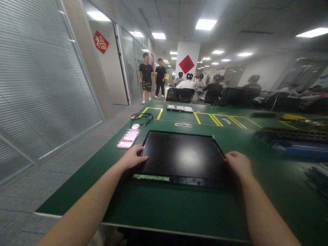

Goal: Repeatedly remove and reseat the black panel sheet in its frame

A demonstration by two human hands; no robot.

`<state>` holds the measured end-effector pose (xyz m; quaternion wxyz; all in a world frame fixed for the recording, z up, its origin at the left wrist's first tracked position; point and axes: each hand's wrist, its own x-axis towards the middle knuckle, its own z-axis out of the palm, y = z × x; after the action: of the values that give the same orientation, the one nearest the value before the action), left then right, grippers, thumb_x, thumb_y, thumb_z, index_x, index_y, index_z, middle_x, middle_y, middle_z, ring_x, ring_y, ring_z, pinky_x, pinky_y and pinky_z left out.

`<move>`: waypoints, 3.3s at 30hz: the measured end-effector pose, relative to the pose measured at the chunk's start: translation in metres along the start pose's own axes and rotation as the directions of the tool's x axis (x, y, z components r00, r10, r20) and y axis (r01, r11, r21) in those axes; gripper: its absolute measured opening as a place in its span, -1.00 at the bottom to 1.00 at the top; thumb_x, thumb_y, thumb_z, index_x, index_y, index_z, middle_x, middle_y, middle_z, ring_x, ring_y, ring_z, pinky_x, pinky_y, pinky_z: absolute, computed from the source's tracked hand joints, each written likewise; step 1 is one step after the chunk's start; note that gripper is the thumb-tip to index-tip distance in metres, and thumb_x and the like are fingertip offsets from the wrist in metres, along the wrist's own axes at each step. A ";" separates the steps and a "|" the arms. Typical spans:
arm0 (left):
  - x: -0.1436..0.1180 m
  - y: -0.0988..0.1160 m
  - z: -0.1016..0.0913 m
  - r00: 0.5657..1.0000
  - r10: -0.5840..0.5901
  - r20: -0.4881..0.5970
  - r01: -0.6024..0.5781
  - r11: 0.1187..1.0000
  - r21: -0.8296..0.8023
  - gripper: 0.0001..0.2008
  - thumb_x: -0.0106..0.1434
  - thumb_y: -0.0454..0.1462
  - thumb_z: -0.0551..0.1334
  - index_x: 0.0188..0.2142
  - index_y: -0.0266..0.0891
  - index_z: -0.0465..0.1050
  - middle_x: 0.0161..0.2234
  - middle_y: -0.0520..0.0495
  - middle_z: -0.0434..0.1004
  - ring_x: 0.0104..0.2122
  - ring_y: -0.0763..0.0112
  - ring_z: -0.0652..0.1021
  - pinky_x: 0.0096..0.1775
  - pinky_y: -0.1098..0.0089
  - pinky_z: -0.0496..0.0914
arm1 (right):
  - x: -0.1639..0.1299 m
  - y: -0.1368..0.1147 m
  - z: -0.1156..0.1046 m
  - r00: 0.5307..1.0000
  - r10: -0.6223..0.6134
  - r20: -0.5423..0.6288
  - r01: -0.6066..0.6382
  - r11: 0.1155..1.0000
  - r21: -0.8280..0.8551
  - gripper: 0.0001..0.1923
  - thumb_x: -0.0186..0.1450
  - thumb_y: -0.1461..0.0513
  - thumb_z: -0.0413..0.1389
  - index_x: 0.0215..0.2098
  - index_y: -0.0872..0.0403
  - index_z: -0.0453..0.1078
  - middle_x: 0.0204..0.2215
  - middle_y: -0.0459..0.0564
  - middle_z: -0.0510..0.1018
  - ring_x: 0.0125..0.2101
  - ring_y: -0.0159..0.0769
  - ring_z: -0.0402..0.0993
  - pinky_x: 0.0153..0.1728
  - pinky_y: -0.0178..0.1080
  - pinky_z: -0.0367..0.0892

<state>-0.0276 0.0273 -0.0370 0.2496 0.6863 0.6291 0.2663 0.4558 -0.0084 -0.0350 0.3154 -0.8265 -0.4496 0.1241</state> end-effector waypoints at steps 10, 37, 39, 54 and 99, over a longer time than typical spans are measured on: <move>-0.002 0.004 -0.002 1.000 0.007 0.000 -0.007 0.999 0.034 -0.41 -0.08 0.02 0.41 -0.07 -0.21 0.63 0.30 -0.31 0.44 0.29 -0.19 0.42 0.30 0.03 0.25 | -0.002 0.001 0.000 1.000 -0.030 -0.006 0.030 0.999 0.014 -0.78 0.15 0.18 0.08 -0.39 0.03 0.57 -0.41 0.03 0.67 -0.27 -0.10 0.55 -0.29 -0.19 0.28; -0.005 0.006 0.000 0.992 0.111 0.054 -0.119 0.974 0.192 -0.35 0.09 -0.03 0.32 0.13 -0.31 0.53 0.32 -0.44 0.39 0.34 -0.21 0.35 0.33 -0.03 0.19 | 0.002 0.008 0.007 0.996 -0.089 -0.023 0.087 0.995 -0.048 -0.78 0.19 0.16 0.09 -0.36 0.02 0.58 -0.36 0.03 0.68 -0.28 -0.12 0.56 -0.34 -0.22 0.29; -0.007 0.008 -0.002 0.988 0.144 0.056 -0.154 0.961 0.230 -0.32 0.12 -0.03 0.30 0.17 -0.36 0.50 0.33 -0.49 0.35 0.35 -0.23 0.32 0.33 -0.05 0.18 | 0.002 0.008 0.008 0.995 -0.099 -0.031 0.097 0.994 -0.046 -0.78 0.20 0.16 0.09 -0.35 0.01 0.58 -0.36 0.03 0.68 -0.27 -0.11 0.56 -0.33 -0.22 0.29; -0.028 0.032 -0.022 0.884 0.309 0.350 -0.357 0.930 0.081 -0.52 0.05 -0.13 0.44 0.00 -0.07 0.64 0.31 -0.23 0.43 0.26 -0.07 0.45 0.24 0.05 0.32 | -0.007 -0.006 0.022 0.949 -0.307 0.068 0.302 0.950 0.079 -0.68 0.20 0.20 0.14 -0.13 -0.02 0.63 -0.06 0.00 0.68 -0.05 -0.14 0.60 0.05 -0.16 0.38; -0.028 0.029 -0.024 0.847 0.346 0.403 -0.436 0.886 0.156 -0.46 0.12 -0.24 0.40 0.13 -0.09 0.56 0.42 -0.22 0.25 0.36 -0.07 0.33 0.31 0.02 0.26 | -0.005 -0.002 0.027 0.905 -0.378 0.196 0.386 0.923 -0.003 -0.68 0.26 0.24 0.15 -0.09 0.01 0.67 0.02 0.01 0.66 0.12 -0.10 0.54 0.21 -0.13 0.33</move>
<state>-0.0249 -0.0029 -0.0010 0.2165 0.8629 0.4451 0.1014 0.4383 -0.0010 -0.0545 0.2714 -0.7131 -0.6333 0.1295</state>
